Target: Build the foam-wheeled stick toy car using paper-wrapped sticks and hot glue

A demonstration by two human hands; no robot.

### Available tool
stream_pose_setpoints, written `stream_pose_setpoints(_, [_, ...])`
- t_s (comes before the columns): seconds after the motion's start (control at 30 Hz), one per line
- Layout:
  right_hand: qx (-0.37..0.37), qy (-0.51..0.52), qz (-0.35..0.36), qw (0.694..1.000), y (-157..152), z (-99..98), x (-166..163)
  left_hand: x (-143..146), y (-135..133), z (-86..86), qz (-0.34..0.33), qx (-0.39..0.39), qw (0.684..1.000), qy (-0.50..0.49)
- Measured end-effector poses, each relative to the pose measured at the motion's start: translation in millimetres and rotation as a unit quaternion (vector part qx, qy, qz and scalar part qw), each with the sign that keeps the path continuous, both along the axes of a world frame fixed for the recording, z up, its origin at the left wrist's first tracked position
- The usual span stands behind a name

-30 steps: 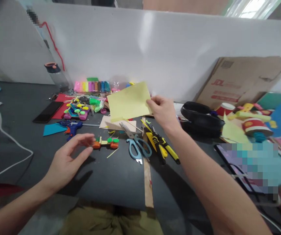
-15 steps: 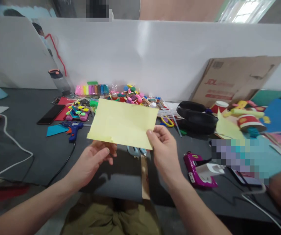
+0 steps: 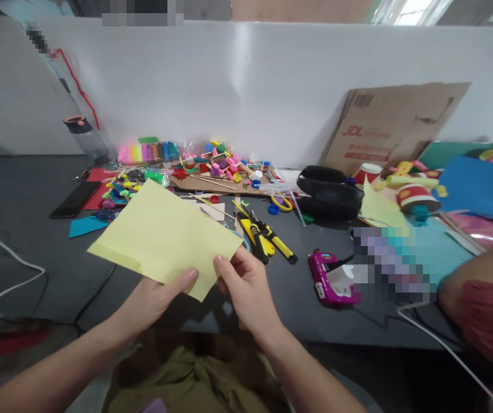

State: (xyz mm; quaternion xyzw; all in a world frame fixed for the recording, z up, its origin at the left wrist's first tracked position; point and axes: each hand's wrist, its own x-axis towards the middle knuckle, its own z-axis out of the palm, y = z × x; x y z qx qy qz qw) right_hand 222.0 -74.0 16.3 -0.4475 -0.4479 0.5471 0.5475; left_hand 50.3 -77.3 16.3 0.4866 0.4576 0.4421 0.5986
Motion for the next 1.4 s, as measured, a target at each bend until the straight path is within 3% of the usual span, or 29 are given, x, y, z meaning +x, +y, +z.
stream_pose_setpoints(0.3, [-0.040,0.103,-0.045,0.993,-6,-20.3,-17,-1,-7,-7.8,-0.040,-0.030,0.999,-0.018])
stream_pose_setpoints(0.6, [-0.051,0.110,-0.023,0.992,-21,-23.0,-11,-15,-3,-14.7,0.013,-0.014,0.998,-0.059])
stream_pose_setpoints(0.87, [-0.058,0.000,0.015,0.998,-34,-35.8,-23,8,-12,-14.7,-0.003,-0.049,0.994,-0.102])
stream_pose_setpoints(1.03, [-0.028,-0.166,0.047,0.985,-32,-28.5,1,-6,-9,-23.9,-0.002,-0.084,0.992,-0.092])
stream_pose_setpoints(1.1, [0.005,-0.258,-0.003,0.966,-23,-23.6,19,-14,-9,-30.5,-0.003,-0.104,0.991,-0.088])
stream_pose_setpoints(1.2, [0.061,-0.409,-0.057,0.909,-3,-16.4,39,-21,-12,-35.2,-0.012,-0.133,0.988,-0.083])
stream_pose_setpoints(1.4, [0.064,-0.638,0.018,0.767,38,-7.1,21,-19,-21,-17.4,-0.015,-0.132,0.990,-0.051])
